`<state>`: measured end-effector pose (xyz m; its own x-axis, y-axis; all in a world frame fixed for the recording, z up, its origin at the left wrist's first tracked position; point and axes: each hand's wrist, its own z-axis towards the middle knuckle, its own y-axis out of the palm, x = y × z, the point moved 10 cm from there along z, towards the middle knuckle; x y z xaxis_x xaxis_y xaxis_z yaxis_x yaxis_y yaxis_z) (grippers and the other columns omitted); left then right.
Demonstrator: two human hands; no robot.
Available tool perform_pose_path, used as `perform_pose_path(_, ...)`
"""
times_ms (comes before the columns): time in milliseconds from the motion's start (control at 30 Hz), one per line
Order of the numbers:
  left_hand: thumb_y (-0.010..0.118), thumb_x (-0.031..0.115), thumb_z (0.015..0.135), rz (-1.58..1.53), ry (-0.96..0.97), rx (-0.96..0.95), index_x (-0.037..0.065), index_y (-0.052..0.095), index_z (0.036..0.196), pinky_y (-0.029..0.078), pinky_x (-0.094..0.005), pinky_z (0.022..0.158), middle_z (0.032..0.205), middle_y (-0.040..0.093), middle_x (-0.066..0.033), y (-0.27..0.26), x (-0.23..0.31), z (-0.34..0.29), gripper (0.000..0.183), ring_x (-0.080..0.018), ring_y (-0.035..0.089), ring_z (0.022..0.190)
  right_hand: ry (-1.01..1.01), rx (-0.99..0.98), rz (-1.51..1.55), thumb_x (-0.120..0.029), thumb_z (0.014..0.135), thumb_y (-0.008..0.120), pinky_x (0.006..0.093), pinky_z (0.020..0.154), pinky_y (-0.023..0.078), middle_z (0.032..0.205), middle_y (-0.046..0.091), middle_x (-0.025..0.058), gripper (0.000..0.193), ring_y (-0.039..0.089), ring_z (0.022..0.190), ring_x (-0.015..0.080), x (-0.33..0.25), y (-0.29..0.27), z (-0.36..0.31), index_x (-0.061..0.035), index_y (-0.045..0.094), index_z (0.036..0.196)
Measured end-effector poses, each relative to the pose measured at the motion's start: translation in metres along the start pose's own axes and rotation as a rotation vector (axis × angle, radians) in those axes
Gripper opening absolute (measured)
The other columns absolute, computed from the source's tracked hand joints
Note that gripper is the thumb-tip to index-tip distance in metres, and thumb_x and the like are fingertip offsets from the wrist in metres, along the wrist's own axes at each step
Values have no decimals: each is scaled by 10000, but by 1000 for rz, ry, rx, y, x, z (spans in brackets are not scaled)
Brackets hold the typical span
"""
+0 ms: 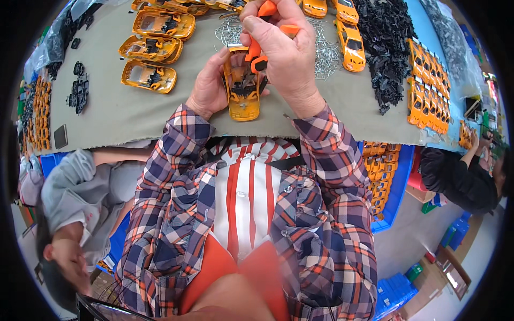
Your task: Assembling toy car components using pliers at a factory workbench.
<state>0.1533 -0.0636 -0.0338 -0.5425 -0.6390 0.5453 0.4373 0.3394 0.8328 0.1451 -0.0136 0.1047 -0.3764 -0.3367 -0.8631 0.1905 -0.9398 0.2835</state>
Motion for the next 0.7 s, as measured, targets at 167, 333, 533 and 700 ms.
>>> perform_pose_path(167, 398, 439, 922, 15, 59, 68, 29, 457, 1223, 502, -462, 837, 1114, 558, -120, 6, 12, 1, 513, -242, 591, 951, -102, 29, 55, -12, 860, 477, 298, 719, 451, 967, 497, 84, 416, 481, 821, 145, -2, -6, -13, 40, 396, 1265)
perform_pose_path(333, 436, 415, 910, 113, 155, 77, 14, 515, 1150, 524, -406, 770, 1046, 589, -131, -8, 23, 4, 473, -222, 598, 902, -308, 140, 0, 79, 844, 455, 281, 709, 448, 939, 485, 90, 429, 482, 781, 143, -17, -7, -46, 32, 379, 1264)
perform_pose_path(533, 436, 391, 911, 34, 8, 203, 32, 531, 1089, 504, -345, 754, 1010, 595, -85, -8, 10, 3, 412, -198, 600, 874, -356, 36, -50, 87, 803, 477, 301, 772, 424, 960, 458, 92, 530, 450, 848, 158, -19, 5, -55, 8, 331, 1306)
perform_pose_path(700, 405, 392, 930, 35, -4, 186, 35, 497, 1137, 504, -374, 786, 1053, 580, -99, -16, 0, -8, 423, -217, 589, 932, -295, 92, -28, 30, 764, 518, 328, 803, 413, 981, 449, 92, 607, 444, 861, 174, -53, 22, -47, -1, 304, 1331)
